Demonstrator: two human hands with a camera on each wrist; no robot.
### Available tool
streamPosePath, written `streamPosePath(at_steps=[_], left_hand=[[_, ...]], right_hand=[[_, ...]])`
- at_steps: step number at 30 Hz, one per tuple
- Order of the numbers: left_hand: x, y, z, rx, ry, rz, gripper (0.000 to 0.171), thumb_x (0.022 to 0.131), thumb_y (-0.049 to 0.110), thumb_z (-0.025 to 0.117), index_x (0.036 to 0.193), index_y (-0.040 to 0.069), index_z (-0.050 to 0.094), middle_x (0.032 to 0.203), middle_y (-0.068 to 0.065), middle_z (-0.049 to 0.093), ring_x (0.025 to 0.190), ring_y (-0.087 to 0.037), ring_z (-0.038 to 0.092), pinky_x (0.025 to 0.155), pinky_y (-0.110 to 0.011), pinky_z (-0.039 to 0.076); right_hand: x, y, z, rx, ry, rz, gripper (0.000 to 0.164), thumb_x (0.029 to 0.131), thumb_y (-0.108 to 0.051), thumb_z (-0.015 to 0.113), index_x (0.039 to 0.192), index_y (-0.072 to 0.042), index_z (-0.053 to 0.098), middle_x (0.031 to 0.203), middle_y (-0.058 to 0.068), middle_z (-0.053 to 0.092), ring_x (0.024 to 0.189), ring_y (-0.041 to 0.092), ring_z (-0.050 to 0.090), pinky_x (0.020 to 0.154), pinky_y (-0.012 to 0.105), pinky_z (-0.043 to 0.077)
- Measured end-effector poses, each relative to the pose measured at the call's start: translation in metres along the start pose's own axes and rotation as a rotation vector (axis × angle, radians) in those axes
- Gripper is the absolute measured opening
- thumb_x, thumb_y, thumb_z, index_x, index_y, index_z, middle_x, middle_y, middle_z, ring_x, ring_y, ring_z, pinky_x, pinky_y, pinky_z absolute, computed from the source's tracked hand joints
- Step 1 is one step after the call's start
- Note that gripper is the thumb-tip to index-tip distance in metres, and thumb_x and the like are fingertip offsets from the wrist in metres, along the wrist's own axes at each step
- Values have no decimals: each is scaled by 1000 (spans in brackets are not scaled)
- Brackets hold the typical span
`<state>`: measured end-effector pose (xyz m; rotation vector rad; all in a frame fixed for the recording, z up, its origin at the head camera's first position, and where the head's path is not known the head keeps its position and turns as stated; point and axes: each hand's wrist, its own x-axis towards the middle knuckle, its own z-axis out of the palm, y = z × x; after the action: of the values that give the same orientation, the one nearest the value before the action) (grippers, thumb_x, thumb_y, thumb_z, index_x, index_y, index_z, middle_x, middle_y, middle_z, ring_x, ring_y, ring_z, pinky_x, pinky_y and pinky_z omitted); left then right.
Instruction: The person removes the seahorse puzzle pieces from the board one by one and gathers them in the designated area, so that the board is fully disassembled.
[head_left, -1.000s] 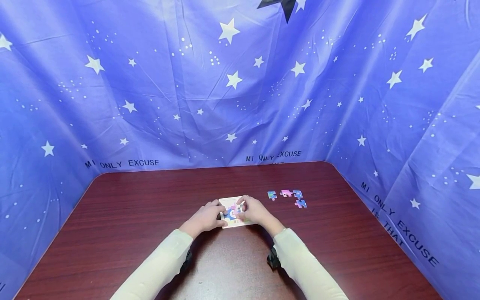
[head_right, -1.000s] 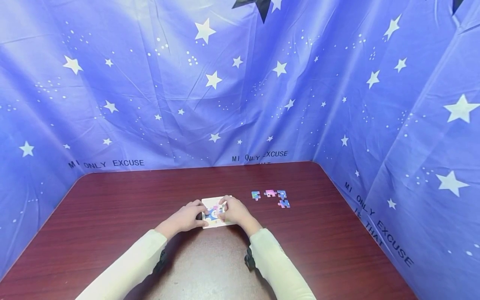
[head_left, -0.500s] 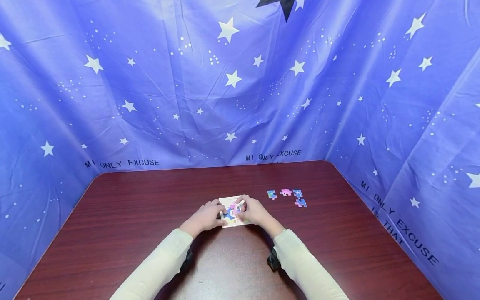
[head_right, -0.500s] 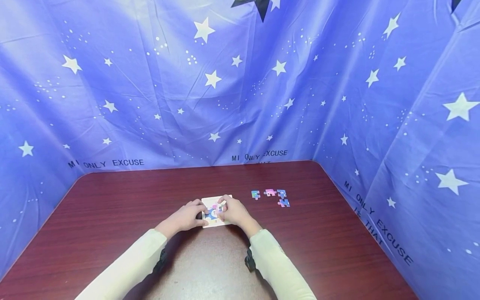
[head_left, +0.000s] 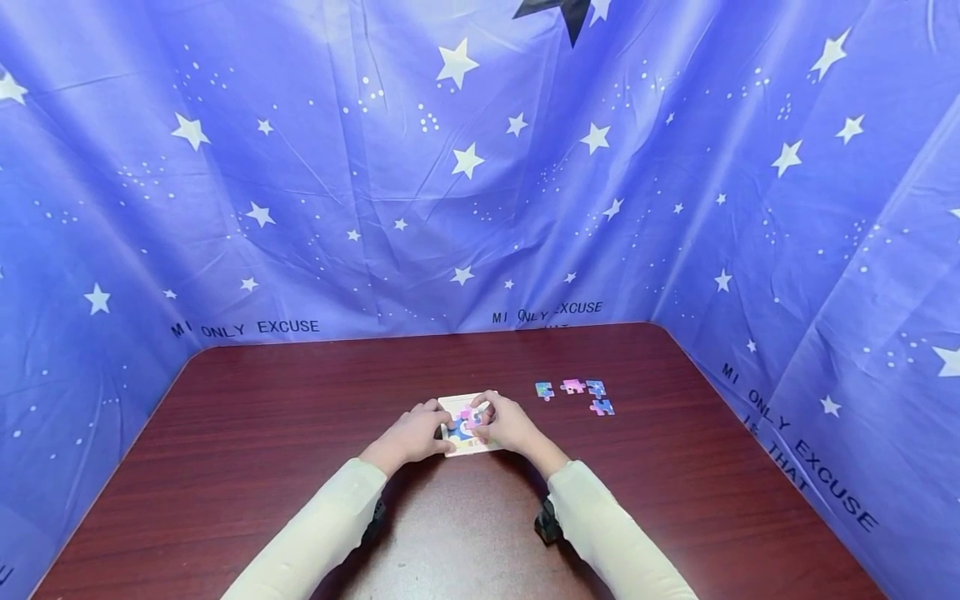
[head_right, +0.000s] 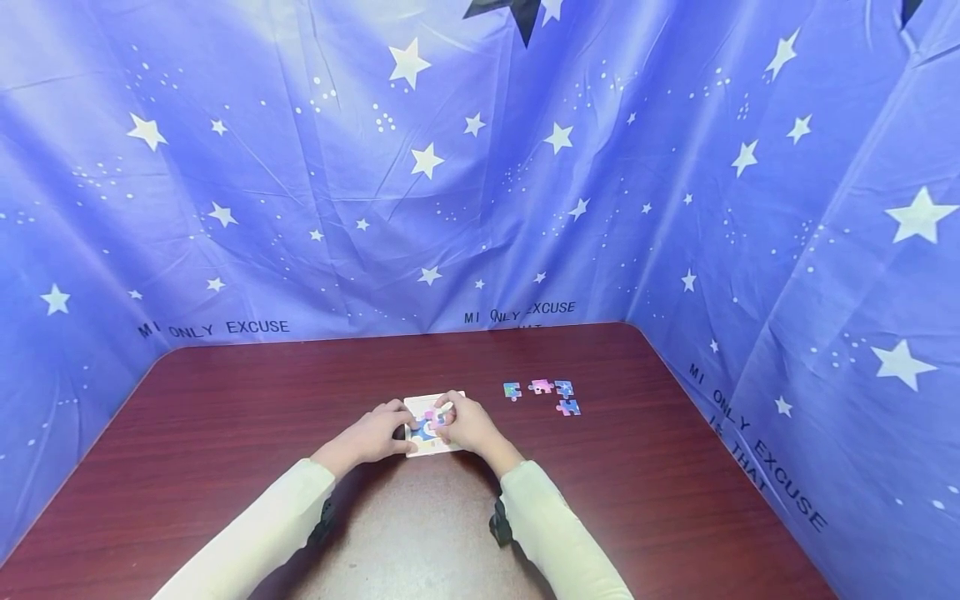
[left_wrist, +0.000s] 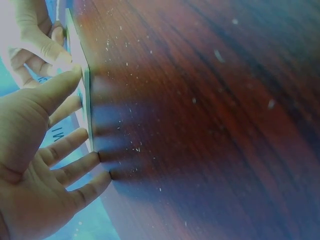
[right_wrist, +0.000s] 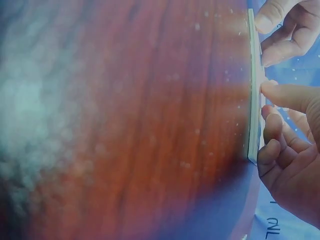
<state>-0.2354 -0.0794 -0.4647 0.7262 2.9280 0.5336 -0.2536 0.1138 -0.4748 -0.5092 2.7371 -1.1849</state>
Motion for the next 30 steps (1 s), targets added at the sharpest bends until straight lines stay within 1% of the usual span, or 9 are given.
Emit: streamPosePath(at_steps=[4, 8, 14, 24, 30], left_hand=[[0, 0, 0, -4, 2, 1, 26, 78, 28, 74, 97, 13, 65, 106, -5, 53, 96, -28, 54, 80, -48, 46], [0, 0, 0, -12, 3, -4, 26, 78, 29, 74, 97, 13, 66, 106, -5, 53, 97, -28, 54, 81, -48, 46], [-1, 0, -1, -15, 1, -2, 27, 78, 29, 75, 97, 13, 66, 105, -4, 54, 96, -27, 54, 80, -48, 46], [-1, 0, -2, -6, -1, 6, 28, 78, 30, 74, 98, 12, 66, 106, -4, 54, 95, -26, 53, 79, -46, 47], [0, -2, 0, -15, -5, -6, 27, 79, 30, 74, 98, 13, 66, 106, -4, 54, 96, -26, 53, 81, -46, 46]], right_hand=[[0, 2, 0, 21, 15, -4, 31, 79, -8, 72, 107, -9, 58, 70, 1, 54, 58, 9, 48, 54, 22, 40], [0, 2, -1, 46, 12, -15, 32, 78, -5, 71, 107, -8, 58, 70, 1, 54, 57, 9, 47, 53, 21, 39], [-2, 0, -4, 79, 11, -6, 32, 77, 0, 67, 106, -8, 58, 71, 2, 54, 58, 10, 46, 53, 22, 38], [-3, 0, -7, 101, 36, -6, 30, 76, 1, 67, 104, -6, 60, 71, 3, 54, 60, 10, 47, 56, 21, 38], [-3, 2, -8, 94, 45, -7, 31, 77, 0, 68, 105, -6, 60, 71, 2, 54, 60, 10, 47, 56, 21, 39]])
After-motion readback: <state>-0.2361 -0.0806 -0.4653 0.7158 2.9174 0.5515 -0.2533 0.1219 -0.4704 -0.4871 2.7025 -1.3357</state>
